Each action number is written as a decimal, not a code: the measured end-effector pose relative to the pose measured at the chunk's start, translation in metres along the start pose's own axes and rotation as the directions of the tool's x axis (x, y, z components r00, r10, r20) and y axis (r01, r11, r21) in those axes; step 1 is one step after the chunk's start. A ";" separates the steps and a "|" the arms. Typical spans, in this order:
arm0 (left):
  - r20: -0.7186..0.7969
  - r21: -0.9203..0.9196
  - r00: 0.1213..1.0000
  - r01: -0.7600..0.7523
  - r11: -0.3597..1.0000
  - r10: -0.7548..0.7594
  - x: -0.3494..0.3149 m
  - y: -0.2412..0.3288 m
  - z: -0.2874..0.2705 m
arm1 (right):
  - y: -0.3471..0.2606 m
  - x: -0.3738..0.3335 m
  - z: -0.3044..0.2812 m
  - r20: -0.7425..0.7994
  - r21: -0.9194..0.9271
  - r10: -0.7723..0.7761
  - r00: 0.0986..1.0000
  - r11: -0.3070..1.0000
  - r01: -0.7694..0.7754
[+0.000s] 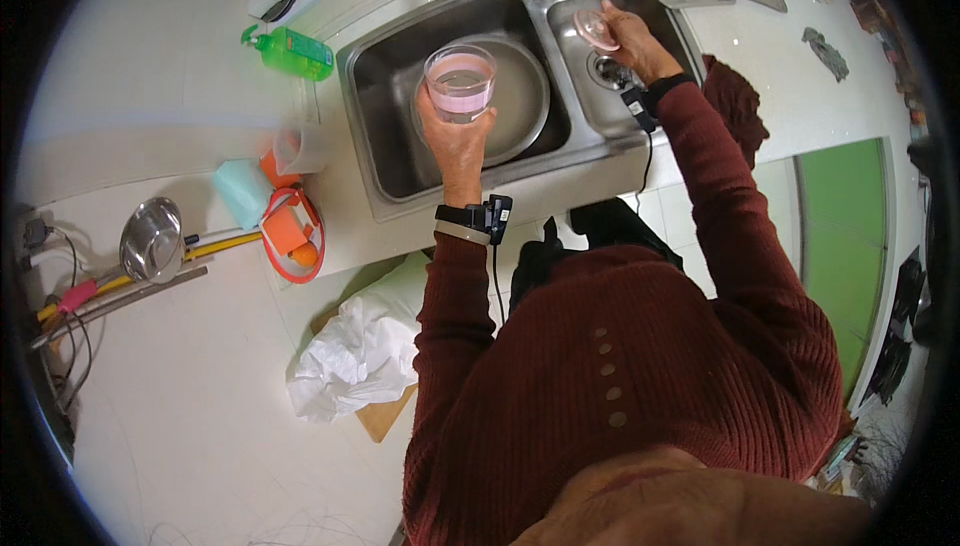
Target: The person wipes several metal and plastic containers on a wooden shelf with a dark cloth, then takes a pink plastic container to the kitchen sink. They rinse the container under running water and scrub its interior with a white sponge before rinsing again.
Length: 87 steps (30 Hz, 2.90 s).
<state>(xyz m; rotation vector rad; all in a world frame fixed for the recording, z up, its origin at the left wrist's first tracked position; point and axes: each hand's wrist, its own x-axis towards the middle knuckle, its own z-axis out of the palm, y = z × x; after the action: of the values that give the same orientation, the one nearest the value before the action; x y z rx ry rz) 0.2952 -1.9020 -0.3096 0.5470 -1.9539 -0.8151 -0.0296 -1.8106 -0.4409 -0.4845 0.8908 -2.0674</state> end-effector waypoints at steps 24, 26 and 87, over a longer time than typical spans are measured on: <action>0.158 -0.154 0.971 0.201 0.967 -0.177 0.099 -0.071 0.011 | -0.024 0.079 0.014 -0.316 -0.075 0.056 0.947 0.994 -0.084; 0.178 -0.206 0.958 0.261 0.943 -0.226 0.099 -0.077 0.007 | -0.026 0.076 0.020 -0.314 0.052 0.099 0.944 0.995 -0.087; 0.550 0.518 0.833 -0.279 0.809 -0.065 0.091 -0.074 -0.067 | 0.085 -0.023 0.181 0.213 -0.884 -0.249 0.945 0.362 0.295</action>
<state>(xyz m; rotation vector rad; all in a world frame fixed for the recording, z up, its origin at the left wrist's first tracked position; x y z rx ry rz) 0.3141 -2.0344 -0.2866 0.5785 -2.7786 -0.2747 0.1389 -1.9043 -0.3820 -1.3387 2.0470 -1.6177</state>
